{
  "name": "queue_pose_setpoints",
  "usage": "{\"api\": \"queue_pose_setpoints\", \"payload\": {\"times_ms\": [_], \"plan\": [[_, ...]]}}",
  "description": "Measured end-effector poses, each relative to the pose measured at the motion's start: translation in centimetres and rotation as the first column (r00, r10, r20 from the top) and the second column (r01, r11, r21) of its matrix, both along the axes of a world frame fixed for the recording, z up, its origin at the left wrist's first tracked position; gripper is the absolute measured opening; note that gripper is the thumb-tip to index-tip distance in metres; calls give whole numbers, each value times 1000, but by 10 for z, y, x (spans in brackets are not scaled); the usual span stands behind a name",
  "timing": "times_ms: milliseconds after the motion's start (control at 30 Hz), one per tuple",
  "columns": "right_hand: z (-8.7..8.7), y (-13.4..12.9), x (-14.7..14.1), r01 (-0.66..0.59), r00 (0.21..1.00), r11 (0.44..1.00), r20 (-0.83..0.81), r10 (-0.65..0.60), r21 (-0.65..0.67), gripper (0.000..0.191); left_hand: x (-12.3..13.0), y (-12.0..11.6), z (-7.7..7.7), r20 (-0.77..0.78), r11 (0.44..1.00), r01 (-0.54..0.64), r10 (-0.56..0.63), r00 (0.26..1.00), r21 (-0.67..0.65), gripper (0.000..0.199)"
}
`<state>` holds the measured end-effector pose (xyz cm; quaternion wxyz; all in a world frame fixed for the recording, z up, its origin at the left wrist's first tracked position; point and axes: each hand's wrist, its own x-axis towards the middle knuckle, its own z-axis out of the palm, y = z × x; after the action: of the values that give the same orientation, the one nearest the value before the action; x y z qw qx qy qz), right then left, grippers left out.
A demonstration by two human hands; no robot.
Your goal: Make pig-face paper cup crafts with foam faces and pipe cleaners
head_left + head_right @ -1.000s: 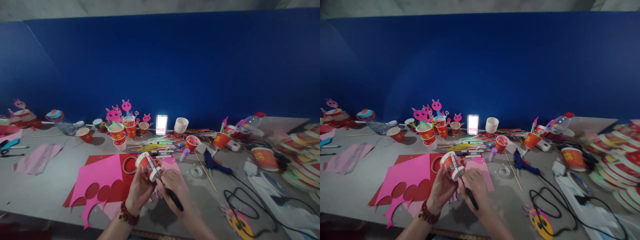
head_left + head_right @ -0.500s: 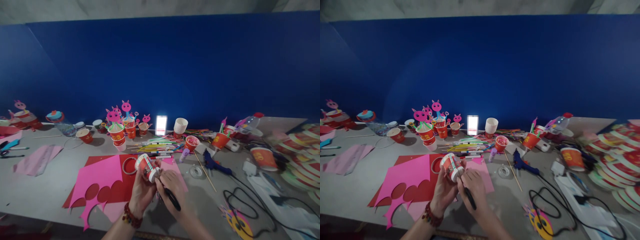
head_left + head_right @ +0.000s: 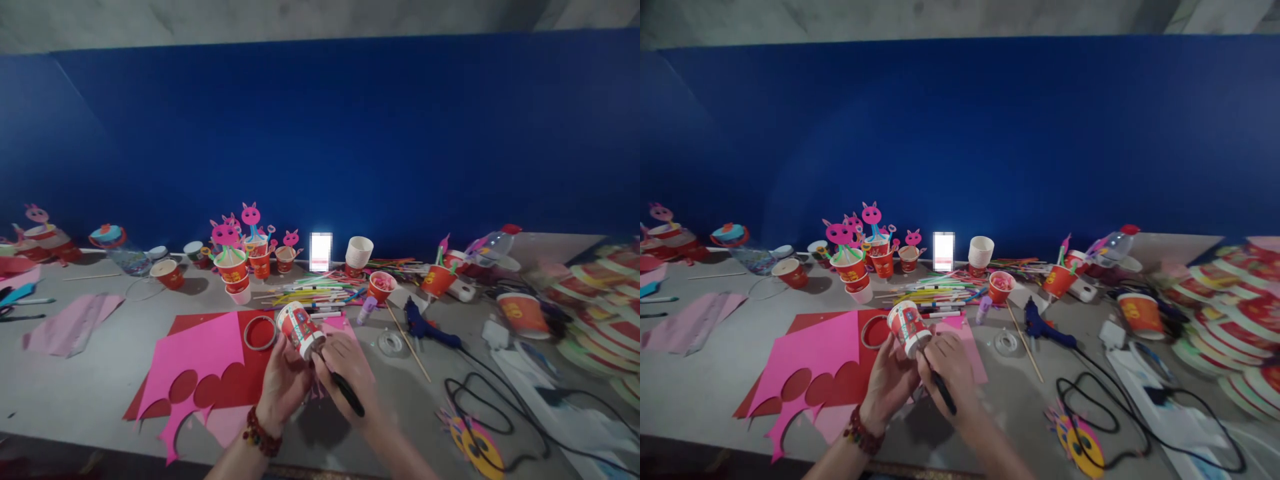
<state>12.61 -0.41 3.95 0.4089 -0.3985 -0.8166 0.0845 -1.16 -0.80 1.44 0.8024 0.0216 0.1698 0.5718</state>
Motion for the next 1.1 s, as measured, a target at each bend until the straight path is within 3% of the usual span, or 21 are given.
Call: {"api": "queue_pose_setpoints", "payload": {"times_ms": [233, 367, 533, 700, 1100], "plan": [[-4, 13, 4, -120, 964, 975, 255, 70, 187, 29, -5, 4, 10, -151, 999, -16, 10, 988, -41, 31], [-5, 9, -3, -85, 976, 975, 216, 39, 205, 31, 0, 6, 14, -132, 994, -54, 41, 990, -97, 23], [-5, -4, -11, -8, 1000, 999, -8, 8, 31, 34, 8, 4, 16, 12, 994, -69, 70, 997, -85, 20], [-16, -14, -19, 82, 977, 992, -189, -99, -92, 36, 10, 1, 11, 85, 995, -80, 85, 993, -63, 19], [-13, -23, -24, 40, 922, 936, -348, -169, -348, 39, 7, -2, -12, 115, 992, -122, 124, 986, -23, 23]]}}
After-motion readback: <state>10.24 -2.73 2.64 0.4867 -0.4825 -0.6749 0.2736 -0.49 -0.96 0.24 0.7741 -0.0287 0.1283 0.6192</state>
